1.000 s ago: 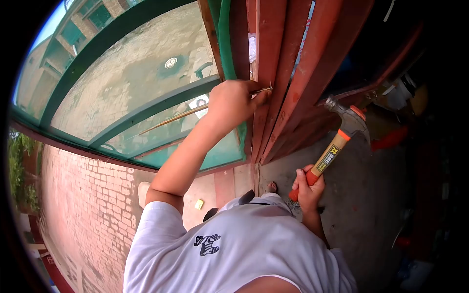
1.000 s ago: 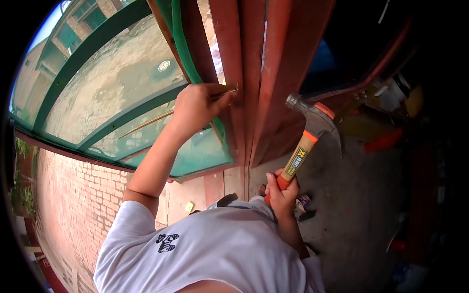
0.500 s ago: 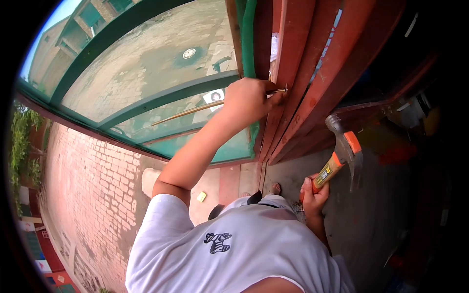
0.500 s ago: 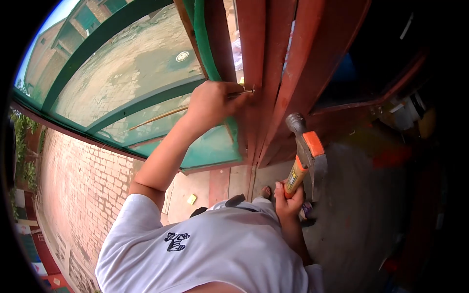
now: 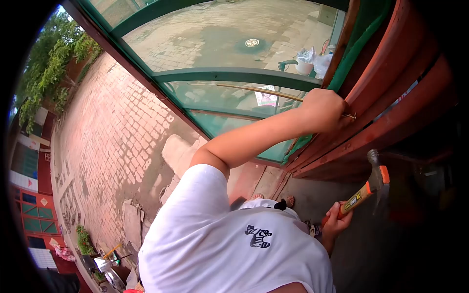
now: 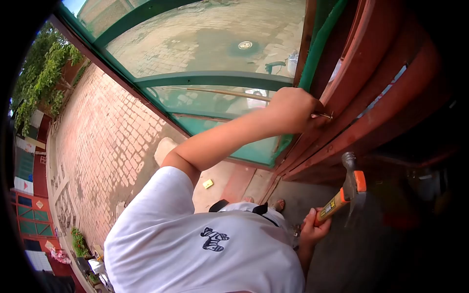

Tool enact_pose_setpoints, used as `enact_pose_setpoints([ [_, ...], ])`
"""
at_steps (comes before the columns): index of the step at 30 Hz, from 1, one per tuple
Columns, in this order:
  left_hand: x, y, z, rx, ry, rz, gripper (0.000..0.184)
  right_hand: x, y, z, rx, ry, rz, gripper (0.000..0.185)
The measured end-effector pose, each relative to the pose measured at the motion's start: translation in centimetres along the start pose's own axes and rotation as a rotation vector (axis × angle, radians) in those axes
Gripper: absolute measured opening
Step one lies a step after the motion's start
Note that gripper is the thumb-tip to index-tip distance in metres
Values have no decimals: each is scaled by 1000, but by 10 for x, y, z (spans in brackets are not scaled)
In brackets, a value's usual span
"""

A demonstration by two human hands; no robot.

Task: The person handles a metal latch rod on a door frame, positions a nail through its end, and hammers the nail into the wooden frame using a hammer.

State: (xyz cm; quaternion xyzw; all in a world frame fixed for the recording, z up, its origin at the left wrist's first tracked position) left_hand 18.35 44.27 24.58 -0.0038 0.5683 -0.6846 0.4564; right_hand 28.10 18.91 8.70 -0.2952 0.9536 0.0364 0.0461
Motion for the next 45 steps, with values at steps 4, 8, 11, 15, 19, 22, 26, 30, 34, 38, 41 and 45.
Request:
enact_pose_setpoints([
  [4, -1, 2, -5, 16, 35, -1, 23, -1, 1, 2, -6, -1, -2, 12],
  [8, -2, 9, -9, -1, 64, 1, 23, 0, 2, 0, 7, 32, 2, 12],
  [11, -2, 8, -10, 6, 75, 6, 23, 0, 8, -5, -17, -15, 55, 12],
  [15, -4, 6, -7, 10, 85, -1, 25, -1, 6, -1, -19, -3, 57, 12],
  [19, -3, 5, -4, -30, 121, 13, 24, -1, 4, 11, -40, -51, 47, 13],
  [22, -1, 4, -2, -20, 173, 72, 24, -3, 0, 14, 33, -66, 59, 14],
  [26, 0, 4, -3, 0, 188, 91, 22, -7, 6, 22, 198, -244, 32, 15],
  [30, 0, 6, -3, -30, 191, 77, 21, -9, 10, 24, 209, -212, 25, 14],
  [34, 0, 6, -4, -3, 218, 108, 21, -9, 13, 21, 216, -210, 6, 15],
  [38, -2, 7, -1, -12, 218, 97, 21, -11, 14, 13, 214, -230, 25, 17],
  [41, -1, 8, -1, -16, 206, 100, 21, -14, 19, 4, 228, -274, 36, 18],
  [45, -2, 8, -1, -11, 217, 93, 20, -12, 23, -1, 166, -189, 29, 18],
])
Point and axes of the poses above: each hand's wrist, its own x-axis away from the middle knuckle, its own y-axis out of the palm, z = x × y, the point moved 5 cm from there along -x, towards the middle knuckle, and after that the axes turned 15 degrees about z, right-handed, at the moved point
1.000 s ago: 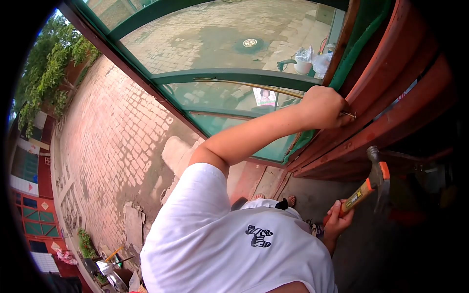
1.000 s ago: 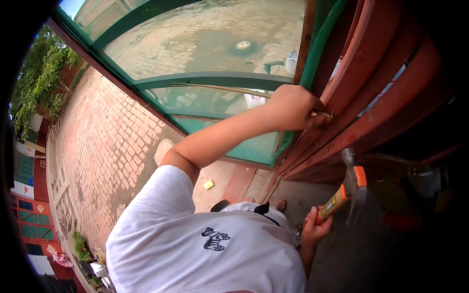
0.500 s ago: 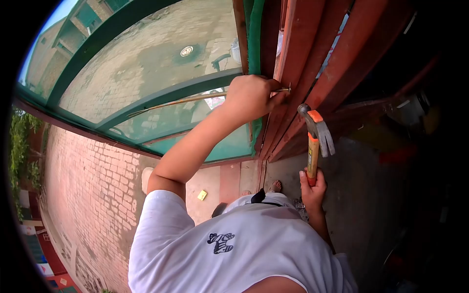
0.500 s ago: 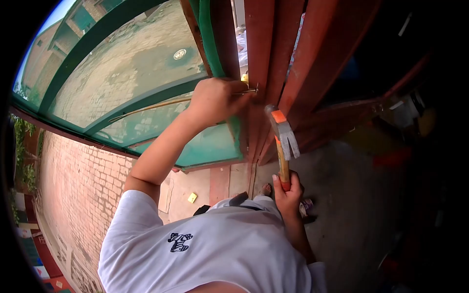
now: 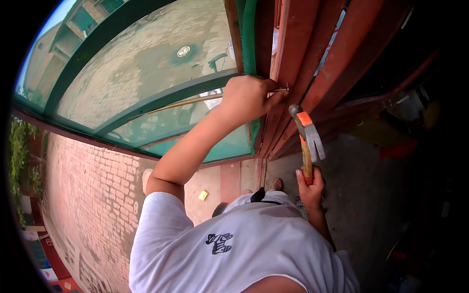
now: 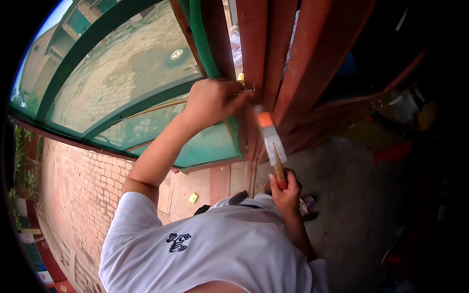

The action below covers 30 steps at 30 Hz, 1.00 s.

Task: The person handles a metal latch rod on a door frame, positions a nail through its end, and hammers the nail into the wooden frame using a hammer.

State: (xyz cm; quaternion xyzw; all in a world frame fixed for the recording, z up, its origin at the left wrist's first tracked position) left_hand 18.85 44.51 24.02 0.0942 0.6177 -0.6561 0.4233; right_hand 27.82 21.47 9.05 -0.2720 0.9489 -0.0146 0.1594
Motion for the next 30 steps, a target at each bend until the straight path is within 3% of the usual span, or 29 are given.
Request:
enact_pose_setpoints([
  [15, 0, 3, 1, 10, 82, 121, 22, -16, 1, 5, 62, -174, 58, 19],
  [24, 0, 5, 0, -30, 29, 56, 23, -21, 17, 1, -1, -81, 27, 16],
  [30, 0, 5, 2, -39, 33, 75, 23, -66, 61, -17, 0, -340, 130, 11],
])
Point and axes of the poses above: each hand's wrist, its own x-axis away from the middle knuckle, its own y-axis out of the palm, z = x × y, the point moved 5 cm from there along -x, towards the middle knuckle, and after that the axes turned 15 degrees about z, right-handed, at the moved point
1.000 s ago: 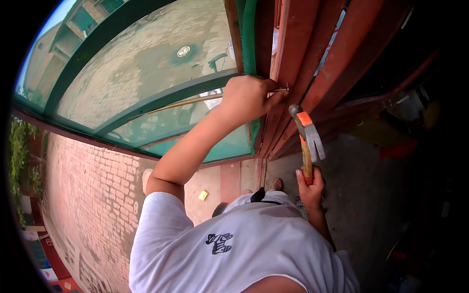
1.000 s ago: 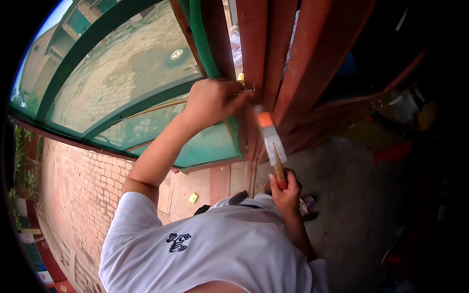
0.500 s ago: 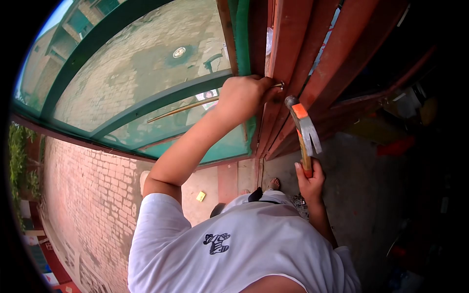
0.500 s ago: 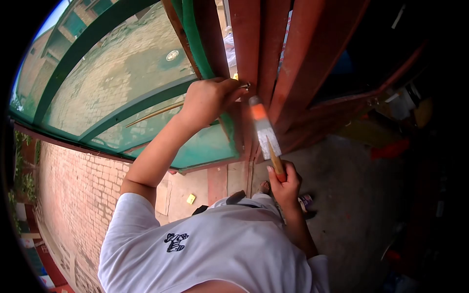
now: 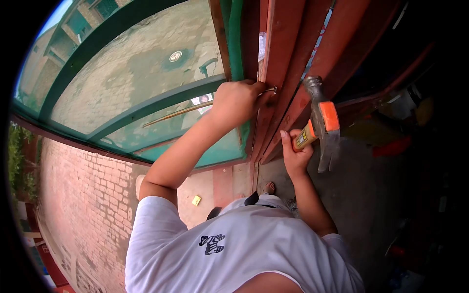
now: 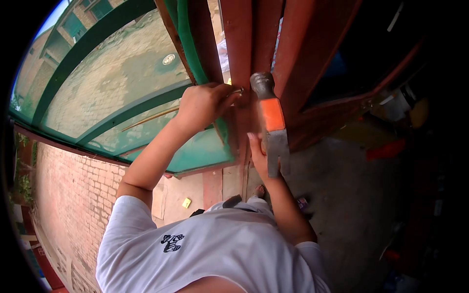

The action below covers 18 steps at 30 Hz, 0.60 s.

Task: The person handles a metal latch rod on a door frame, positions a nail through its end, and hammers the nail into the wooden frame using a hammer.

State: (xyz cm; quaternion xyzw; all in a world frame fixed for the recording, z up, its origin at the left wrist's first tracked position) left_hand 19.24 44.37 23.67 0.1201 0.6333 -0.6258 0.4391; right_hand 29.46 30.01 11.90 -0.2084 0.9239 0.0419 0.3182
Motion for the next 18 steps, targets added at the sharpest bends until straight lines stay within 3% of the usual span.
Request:
enact_pose_setpoints([
  [1, 0, 0, 0, 2, 3, 1, 23, -9, 13, -5, -68, 46, 23, 8],
  [3, 0, 0, 0, 3, 6, 5, 24, -16, 31, 8, 6, -125, 93, 15],
  [6, 0, -2, 1, 43, 60, 126, 25, -37, 46, -19, -58, 32, 108, 22],
  [10, 2, 0, -2, 11, 87, 125, 25, -48, 60, -19, -175, -74, 87, 22],
  [11, 3, 0, -2, 18, 81, 129, 25, -51, 61, -25, -111, -246, 132, 20],
  [16, 5, 4, -7, 29, 61, 92, 24, -51, 67, 2, -170, -90, 130, 13],
  [18, 6, 3, -7, 59, 46, 104, 24, -51, 65, 2, -175, -134, 138, 13],
])
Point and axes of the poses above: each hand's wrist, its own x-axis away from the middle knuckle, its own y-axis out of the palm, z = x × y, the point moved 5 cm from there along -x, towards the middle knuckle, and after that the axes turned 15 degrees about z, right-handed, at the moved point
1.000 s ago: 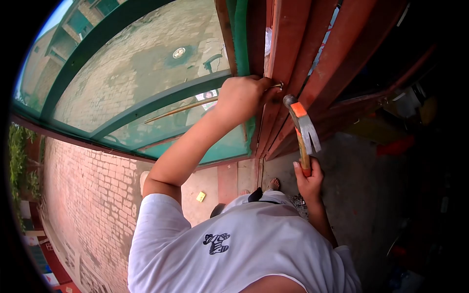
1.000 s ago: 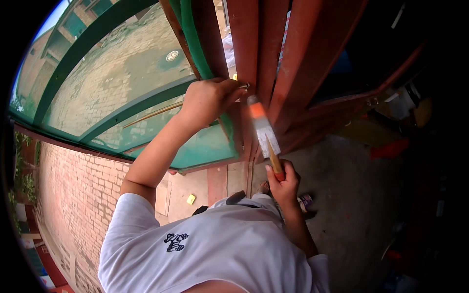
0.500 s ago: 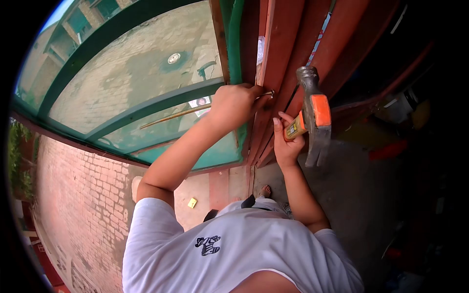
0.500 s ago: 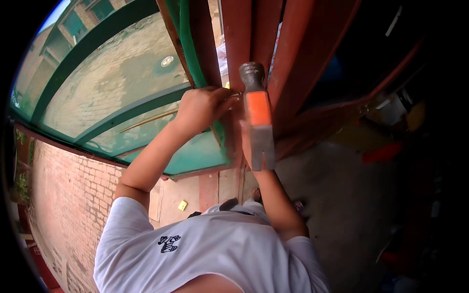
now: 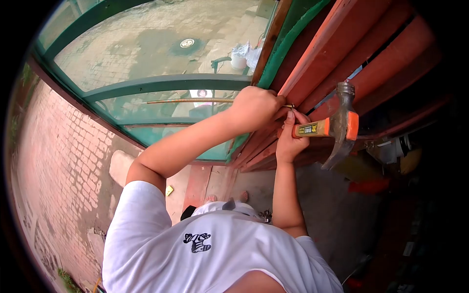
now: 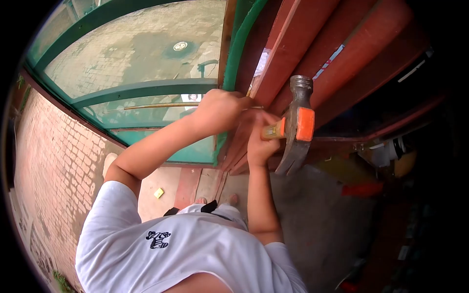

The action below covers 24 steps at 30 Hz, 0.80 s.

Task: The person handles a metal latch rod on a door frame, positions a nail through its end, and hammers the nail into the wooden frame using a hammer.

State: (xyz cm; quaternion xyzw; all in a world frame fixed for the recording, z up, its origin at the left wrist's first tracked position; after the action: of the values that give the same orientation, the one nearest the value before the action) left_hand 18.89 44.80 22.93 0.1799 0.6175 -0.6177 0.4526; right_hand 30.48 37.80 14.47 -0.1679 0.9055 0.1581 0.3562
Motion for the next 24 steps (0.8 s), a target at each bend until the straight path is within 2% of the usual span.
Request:
enact_pose_setpoints([
  [7, 0, -8, 5, 8, -31, -39, 20, -1, -2, -4, 7, -169, 11, 10],
  [16, 3, -13, 4, 54, 158, -13, 18, 2, 1, 4, -59, -41, -22, 11],
  [20, 3, -13, 7, 24, 248, 26, 15, 5, -1, 6, -71, -52, -38, 12],
  [24, 2, -13, 8, 21, 229, 34, 14, 4, -2, 5, -51, -95, -42, 11],
])
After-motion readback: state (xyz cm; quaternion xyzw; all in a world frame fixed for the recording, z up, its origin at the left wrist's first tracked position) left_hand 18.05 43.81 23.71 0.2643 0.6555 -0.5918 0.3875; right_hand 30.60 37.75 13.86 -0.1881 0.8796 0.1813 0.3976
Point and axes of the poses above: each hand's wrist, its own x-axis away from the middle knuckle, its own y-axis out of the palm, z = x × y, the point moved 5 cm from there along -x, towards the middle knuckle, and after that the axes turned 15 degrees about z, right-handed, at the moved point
